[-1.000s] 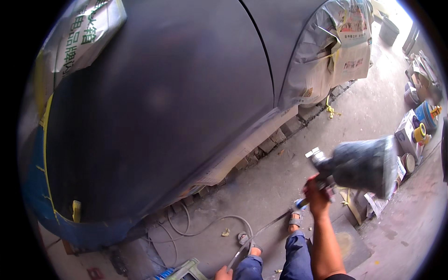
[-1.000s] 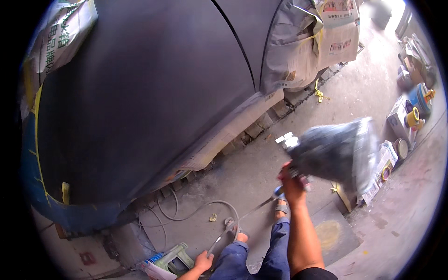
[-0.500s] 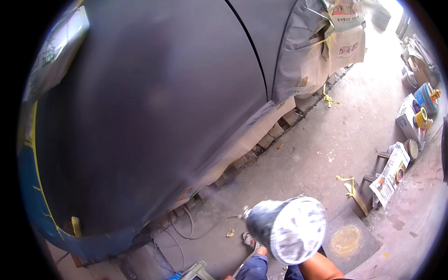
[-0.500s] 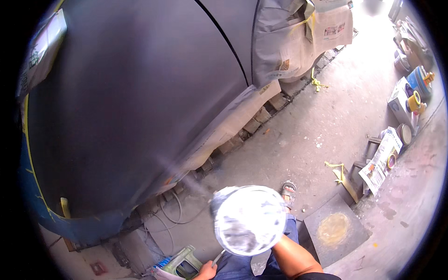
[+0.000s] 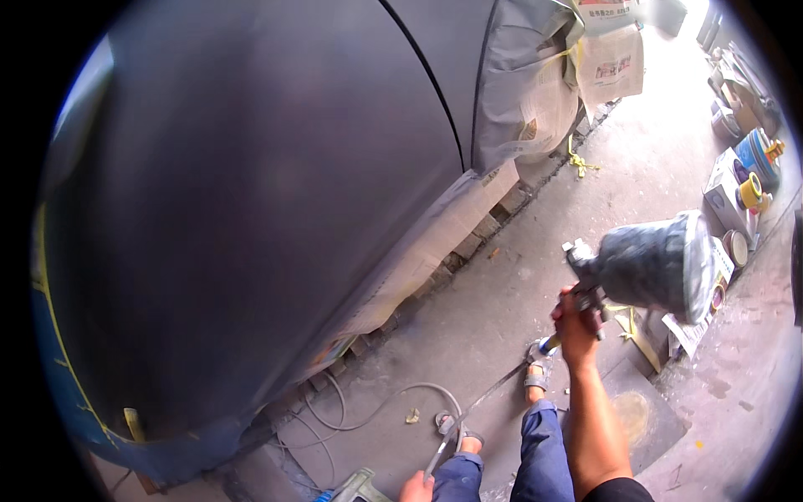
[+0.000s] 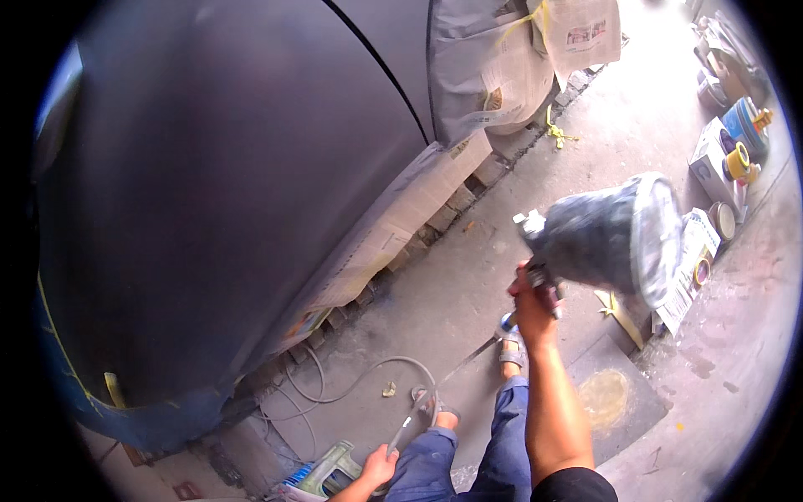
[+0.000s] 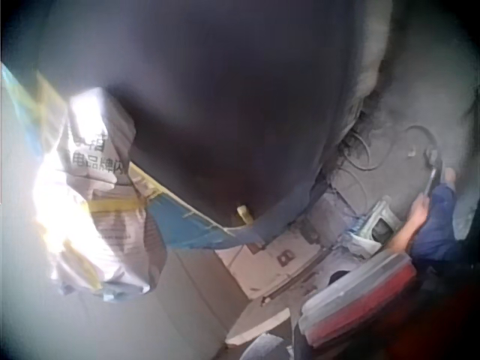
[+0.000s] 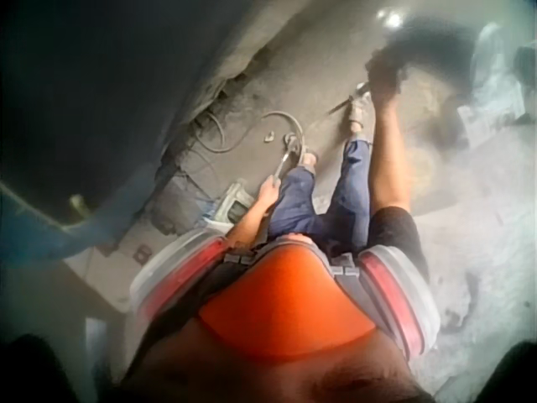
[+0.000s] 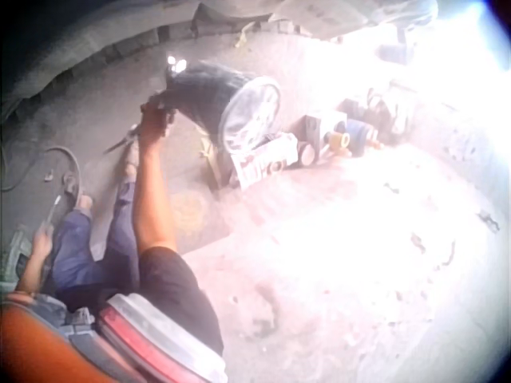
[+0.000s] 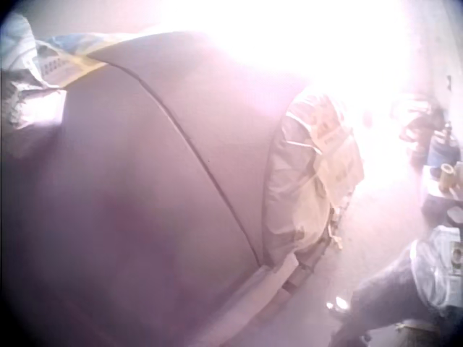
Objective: The person uses a spray gun to apply gray paint to the front fender of a car. They repeatedly touch the painted surface with their hand to check the finish and move around the vehicle to cover different areas.
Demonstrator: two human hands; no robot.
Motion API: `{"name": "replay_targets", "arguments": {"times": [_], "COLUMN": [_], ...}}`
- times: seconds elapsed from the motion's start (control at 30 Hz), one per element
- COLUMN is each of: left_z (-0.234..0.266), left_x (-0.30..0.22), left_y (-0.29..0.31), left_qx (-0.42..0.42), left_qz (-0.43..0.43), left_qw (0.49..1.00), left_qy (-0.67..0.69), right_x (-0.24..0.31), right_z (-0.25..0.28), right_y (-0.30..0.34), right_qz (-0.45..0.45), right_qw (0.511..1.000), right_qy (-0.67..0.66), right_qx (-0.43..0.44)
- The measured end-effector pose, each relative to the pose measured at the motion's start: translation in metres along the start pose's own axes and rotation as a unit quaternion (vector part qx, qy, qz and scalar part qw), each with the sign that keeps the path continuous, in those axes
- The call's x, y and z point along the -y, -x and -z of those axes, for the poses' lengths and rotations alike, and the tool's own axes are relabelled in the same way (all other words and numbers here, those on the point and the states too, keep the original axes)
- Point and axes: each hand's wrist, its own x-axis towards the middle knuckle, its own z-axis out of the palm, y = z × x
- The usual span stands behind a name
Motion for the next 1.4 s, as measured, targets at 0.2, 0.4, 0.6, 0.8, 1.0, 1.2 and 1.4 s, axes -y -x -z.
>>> {"name": "replay_targets", "arguments": {"times": [0.2,0.4,0.6,0.8,1.0,1.2,1.4], "left_z": [-0.019,-0.055,-0.006,-0.006,-0.027,-0.050,0.006], "left_x": [0.041,0.100,0.001,-0.027,0.013,0.040,-0.044], "left_y": [0.005,-0.001,-0.008,-0.015,-0.012,-0.018,0.002], "left_qx": [0.066,0.006,0.035,0.018,0.012,-0.011,0.035], "left_qz": [0.024,-0.030,0.048,0.018,-0.012,-0.013,0.072], "left_qw": [0.993,0.998,0.997,0.999,0.998,0.999,0.995], "left_qy": [-0.089,-0.050,-0.053,-0.022,-0.052,-0.037,-0.066], "right_x": [-0.101,-0.113,-0.069,-0.023,-0.010,-0.021,-0.019], "right_z": [0.004,-0.013,0.005,0.018,0.013,0.015,0.035], "right_y": [0.082,0.069,-0.041,-0.065,-0.024,-0.055,-0.081], "right_qz": [0.129,0.160,-0.038,0.002,-0.031,-0.071,-0.080], "right_qw": [0.937,0.889,0.999,0.998,0.977,0.989,0.996], "right_qy": [0.201,0.219,0.005,-0.069,-0.044,0.052,-0.003], "right_qx": [0.253,0.368,0.020,-0.010,0.206,0.120,-0.040]}}
